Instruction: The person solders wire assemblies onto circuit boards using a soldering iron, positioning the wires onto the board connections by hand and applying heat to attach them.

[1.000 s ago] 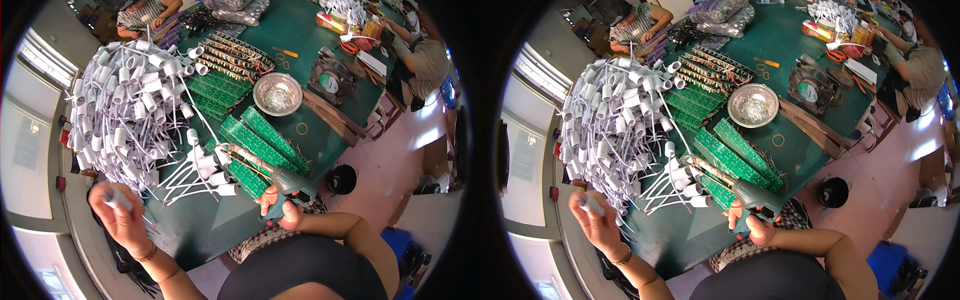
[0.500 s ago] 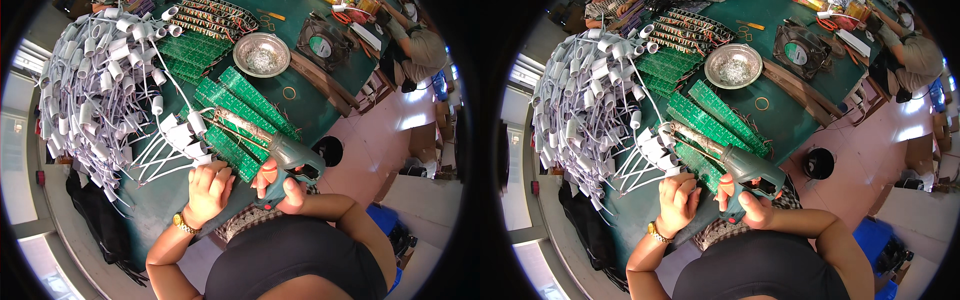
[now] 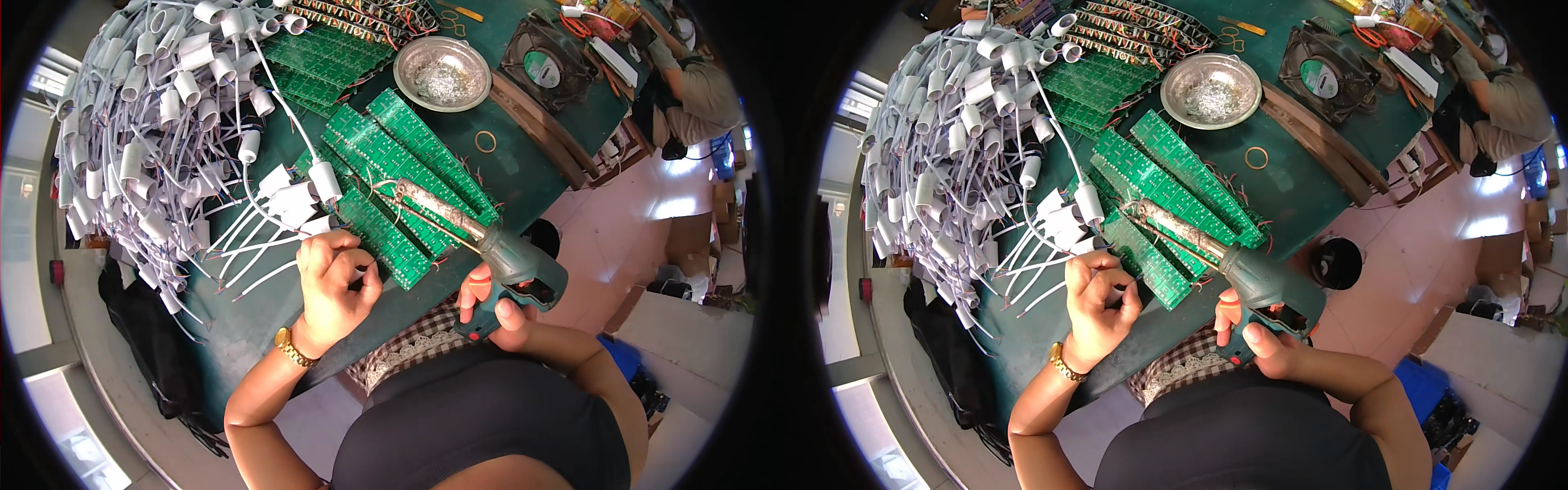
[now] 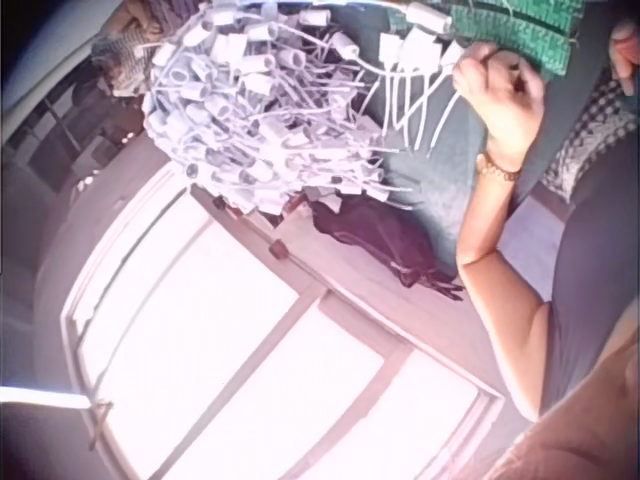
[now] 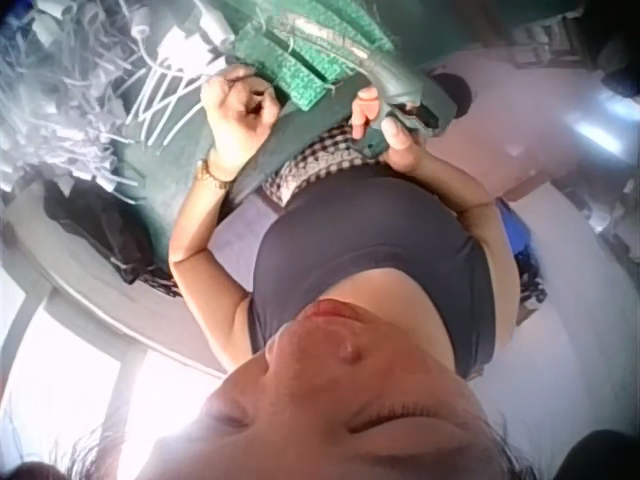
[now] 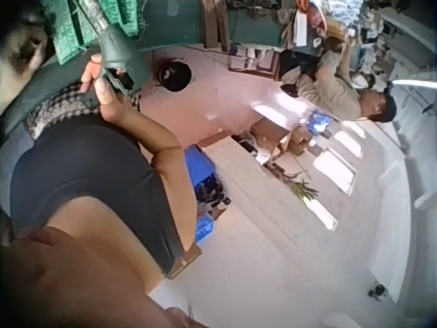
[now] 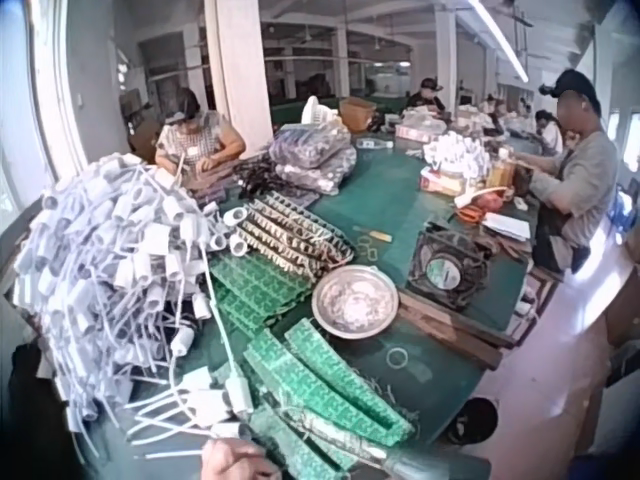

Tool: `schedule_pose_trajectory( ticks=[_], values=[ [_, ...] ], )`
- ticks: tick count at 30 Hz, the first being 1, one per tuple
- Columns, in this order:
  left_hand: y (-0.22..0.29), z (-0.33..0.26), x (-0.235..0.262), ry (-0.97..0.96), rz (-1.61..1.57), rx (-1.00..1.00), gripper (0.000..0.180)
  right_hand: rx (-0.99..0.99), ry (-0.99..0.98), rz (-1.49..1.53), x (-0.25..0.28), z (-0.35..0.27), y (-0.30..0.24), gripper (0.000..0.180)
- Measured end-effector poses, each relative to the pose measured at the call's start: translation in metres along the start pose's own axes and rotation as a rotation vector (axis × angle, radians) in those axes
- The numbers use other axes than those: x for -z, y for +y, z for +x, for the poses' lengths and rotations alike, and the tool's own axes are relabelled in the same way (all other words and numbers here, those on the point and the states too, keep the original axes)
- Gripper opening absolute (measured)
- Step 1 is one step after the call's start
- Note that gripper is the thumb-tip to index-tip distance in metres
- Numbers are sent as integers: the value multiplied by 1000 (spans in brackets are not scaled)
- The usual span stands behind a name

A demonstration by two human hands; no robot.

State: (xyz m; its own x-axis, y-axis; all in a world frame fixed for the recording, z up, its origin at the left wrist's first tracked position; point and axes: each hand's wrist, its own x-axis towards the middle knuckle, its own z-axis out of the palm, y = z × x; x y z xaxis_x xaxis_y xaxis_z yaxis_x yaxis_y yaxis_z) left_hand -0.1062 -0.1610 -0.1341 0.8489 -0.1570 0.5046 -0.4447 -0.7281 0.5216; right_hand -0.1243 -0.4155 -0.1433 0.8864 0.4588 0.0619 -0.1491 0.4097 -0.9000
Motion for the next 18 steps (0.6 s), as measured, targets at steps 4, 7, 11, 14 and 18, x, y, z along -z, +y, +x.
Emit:
schedule_pose_trajectory(
  ticks=[4, 7, 11, 14, 18],
  values=[
    [-1, 0, -3, 30, -46, 114, 18, 23, -81, -26, 2, -7, -1, 45],
    [-1, 0, -7, 48, -10, 109, 19, -76, -104, -83, 7, -15, -4, 50],
    [-1, 2, -8, 61, -3, 100, 19, -65, -132, -453, 19, -29, -14, 46],
    [-2, 0, -8, 66, -4, 107, 19, -44, -177, -617, 24, -29, -22, 39],
    [-1, 1, -8, 64, -10, 110, 19, -158, -111, -718, 37, -54, -8, 38]
  ],
)
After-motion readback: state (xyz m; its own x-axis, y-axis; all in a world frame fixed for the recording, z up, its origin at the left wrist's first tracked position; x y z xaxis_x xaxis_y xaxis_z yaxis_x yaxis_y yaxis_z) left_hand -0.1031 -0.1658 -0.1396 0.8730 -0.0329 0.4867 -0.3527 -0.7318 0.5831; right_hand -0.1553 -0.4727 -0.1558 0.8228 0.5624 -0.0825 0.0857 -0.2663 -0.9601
